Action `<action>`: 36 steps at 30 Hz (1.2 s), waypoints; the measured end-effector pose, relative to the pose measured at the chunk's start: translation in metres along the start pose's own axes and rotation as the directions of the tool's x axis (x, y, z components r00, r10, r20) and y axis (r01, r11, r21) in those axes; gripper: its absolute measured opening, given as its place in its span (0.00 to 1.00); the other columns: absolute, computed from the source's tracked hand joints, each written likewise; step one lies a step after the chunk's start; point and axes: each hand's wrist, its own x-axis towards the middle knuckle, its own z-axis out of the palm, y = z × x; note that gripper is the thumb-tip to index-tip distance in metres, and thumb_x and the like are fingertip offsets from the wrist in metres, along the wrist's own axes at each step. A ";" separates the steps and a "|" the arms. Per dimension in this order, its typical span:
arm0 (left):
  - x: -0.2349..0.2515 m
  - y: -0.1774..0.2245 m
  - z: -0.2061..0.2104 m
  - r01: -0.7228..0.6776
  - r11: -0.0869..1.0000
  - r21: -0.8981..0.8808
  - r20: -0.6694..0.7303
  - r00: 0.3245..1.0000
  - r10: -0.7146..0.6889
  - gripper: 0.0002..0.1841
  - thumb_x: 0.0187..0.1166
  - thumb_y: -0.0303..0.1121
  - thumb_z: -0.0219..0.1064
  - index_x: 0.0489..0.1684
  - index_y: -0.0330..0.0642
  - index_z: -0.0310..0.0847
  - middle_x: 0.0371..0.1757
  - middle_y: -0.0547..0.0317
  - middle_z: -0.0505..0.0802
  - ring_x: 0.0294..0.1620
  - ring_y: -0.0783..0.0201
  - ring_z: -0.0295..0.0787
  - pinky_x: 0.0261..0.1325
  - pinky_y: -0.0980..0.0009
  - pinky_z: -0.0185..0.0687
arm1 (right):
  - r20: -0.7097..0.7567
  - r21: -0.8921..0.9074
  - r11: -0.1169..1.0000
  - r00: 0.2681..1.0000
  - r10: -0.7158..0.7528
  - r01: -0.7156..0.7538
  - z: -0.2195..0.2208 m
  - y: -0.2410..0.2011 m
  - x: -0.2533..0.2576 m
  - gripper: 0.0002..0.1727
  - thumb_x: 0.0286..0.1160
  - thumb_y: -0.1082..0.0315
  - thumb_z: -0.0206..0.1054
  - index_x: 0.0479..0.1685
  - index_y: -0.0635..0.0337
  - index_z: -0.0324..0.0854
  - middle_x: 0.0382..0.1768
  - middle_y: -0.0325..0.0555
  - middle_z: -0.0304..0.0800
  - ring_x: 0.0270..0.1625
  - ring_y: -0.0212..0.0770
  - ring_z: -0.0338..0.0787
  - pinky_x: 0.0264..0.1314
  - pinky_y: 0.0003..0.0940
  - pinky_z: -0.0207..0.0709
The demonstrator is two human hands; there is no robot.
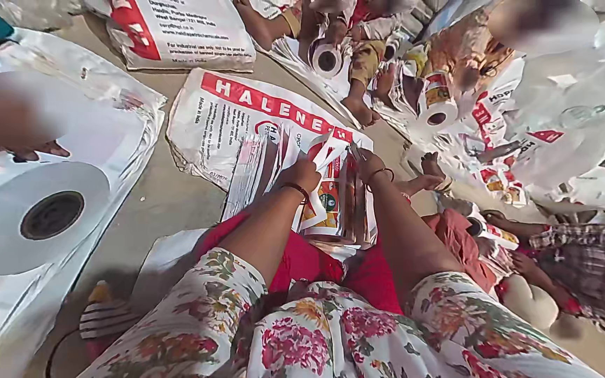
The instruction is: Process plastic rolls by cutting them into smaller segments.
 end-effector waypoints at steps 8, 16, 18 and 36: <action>0.006 -0.004 -0.004 0.044 0.999 -0.017 0.043 0.998 -0.044 0.19 0.83 0.43 0.62 0.49 0.32 0.87 0.58 0.33 0.91 0.64 0.34 0.88 0.61 0.27 0.78 | 0.215 -0.143 0.986 0.975 -0.060 0.092 -0.026 -0.002 -0.003 0.25 0.87 0.65 0.55 0.83 0.53 0.71 0.53 0.63 0.88 0.43 0.59 0.90 0.46 0.61 0.83; -0.008 -0.037 -0.016 0.160 0.987 -0.011 -0.044 0.986 -0.160 0.21 0.81 0.42 0.65 0.48 0.26 0.88 0.59 0.27 0.90 0.67 0.31 0.86 0.69 0.28 0.75 | 0.300 -0.210 0.969 0.952 -0.066 0.133 -0.016 0.005 -0.073 0.28 0.86 0.70 0.56 0.86 0.56 0.67 0.65 0.69 0.85 0.65 0.69 0.87 0.63 0.72 0.76; -0.010 -0.052 -0.017 0.200 0.979 0.048 -0.044 0.979 -0.198 0.21 0.81 0.41 0.65 0.49 0.25 0.87 0.60 0.27 0.90 0.69 0.31 0.84 0.70 0.29 0.74 | 0.277 -0.188 0.974 0.959 -0.067 0.123 -0.005 0.011 -0.105 0.32 0.85 0.69 0.57 0.91 0.52 0.62 0.68 0.68 0.85 0.69 0.70 0.85 0.68 0.73 0.74; -0.058 0.013 0.071 -0.416 0.869 0.268 -0.028 0.898 0.439 0.21 0.78 0.20 0.60 0.70 0.37 0.83 0.81 0.43 0.80 0.82 0.46 0.77 0.84 0.50 0.72 | 0.018 0.228 0.934 0.958 -0.287 0.275 0.028 0.100 -0.234 0.28 0.81 0.75 0.62 0.79 0.40 0.79 0.64 0.67 0.81 0.53 0.61 0.91 0.55 0.58 0.87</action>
